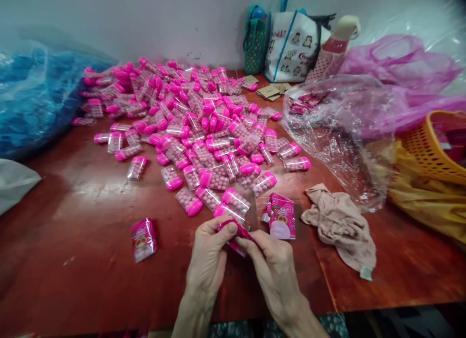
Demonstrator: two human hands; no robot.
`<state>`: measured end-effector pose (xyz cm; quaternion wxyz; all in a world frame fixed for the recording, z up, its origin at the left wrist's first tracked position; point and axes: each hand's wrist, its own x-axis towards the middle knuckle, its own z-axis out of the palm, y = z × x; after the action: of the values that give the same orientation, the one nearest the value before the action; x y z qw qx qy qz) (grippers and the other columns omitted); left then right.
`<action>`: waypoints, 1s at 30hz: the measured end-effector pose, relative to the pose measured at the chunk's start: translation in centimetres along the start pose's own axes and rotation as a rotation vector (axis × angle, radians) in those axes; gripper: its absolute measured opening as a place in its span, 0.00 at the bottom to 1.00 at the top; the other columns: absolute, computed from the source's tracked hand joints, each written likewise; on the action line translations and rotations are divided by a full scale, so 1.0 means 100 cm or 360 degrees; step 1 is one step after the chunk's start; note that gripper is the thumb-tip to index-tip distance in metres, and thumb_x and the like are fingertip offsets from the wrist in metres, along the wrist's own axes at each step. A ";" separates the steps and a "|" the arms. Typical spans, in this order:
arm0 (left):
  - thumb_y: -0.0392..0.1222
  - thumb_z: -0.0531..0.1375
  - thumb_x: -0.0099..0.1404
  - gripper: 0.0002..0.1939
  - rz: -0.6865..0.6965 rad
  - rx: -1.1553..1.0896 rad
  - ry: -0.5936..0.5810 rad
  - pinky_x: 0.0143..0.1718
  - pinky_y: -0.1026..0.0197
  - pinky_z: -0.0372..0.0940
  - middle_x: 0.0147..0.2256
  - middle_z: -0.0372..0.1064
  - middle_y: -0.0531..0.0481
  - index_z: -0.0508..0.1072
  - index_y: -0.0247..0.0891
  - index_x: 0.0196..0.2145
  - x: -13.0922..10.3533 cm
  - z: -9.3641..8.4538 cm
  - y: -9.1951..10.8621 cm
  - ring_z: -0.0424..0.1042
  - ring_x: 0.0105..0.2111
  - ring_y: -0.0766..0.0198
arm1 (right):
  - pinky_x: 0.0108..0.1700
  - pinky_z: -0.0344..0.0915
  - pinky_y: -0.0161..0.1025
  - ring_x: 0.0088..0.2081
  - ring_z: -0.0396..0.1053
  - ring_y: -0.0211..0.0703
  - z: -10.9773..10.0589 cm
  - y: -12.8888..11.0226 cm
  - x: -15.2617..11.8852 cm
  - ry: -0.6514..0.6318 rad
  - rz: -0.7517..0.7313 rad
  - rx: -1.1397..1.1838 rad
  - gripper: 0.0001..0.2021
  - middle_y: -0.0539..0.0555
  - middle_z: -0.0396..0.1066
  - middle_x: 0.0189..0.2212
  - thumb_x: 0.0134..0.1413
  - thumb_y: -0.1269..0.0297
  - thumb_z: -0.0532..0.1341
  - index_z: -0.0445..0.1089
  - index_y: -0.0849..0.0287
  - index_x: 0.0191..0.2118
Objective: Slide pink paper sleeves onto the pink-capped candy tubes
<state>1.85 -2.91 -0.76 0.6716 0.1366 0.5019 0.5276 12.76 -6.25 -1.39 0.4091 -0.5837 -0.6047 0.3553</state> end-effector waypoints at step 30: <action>0.36 0.66 0.48 0.04 0.0455 0.0263 -0.0150 0.23 0.67 0.59 0.19 0.68 0.52 0.77 0.36 0.18 -0.008 -0.022 0.002 0.64 0.21 0.68 | 0.24 0.55 0.29 0.22 0.59 0.33 -0.008 -0.005 0.004 -0.0337 0.0361 0.0434 0.09 0.46 0.64 0.19 0.55 0.63 0.59 0.71 0.61 0.27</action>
<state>-0.06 -4.24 -1.23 0.5989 0.2859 0.4871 0.5677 13.32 -5.97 -0.55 0.3760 -0.5467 -0.5211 0.5369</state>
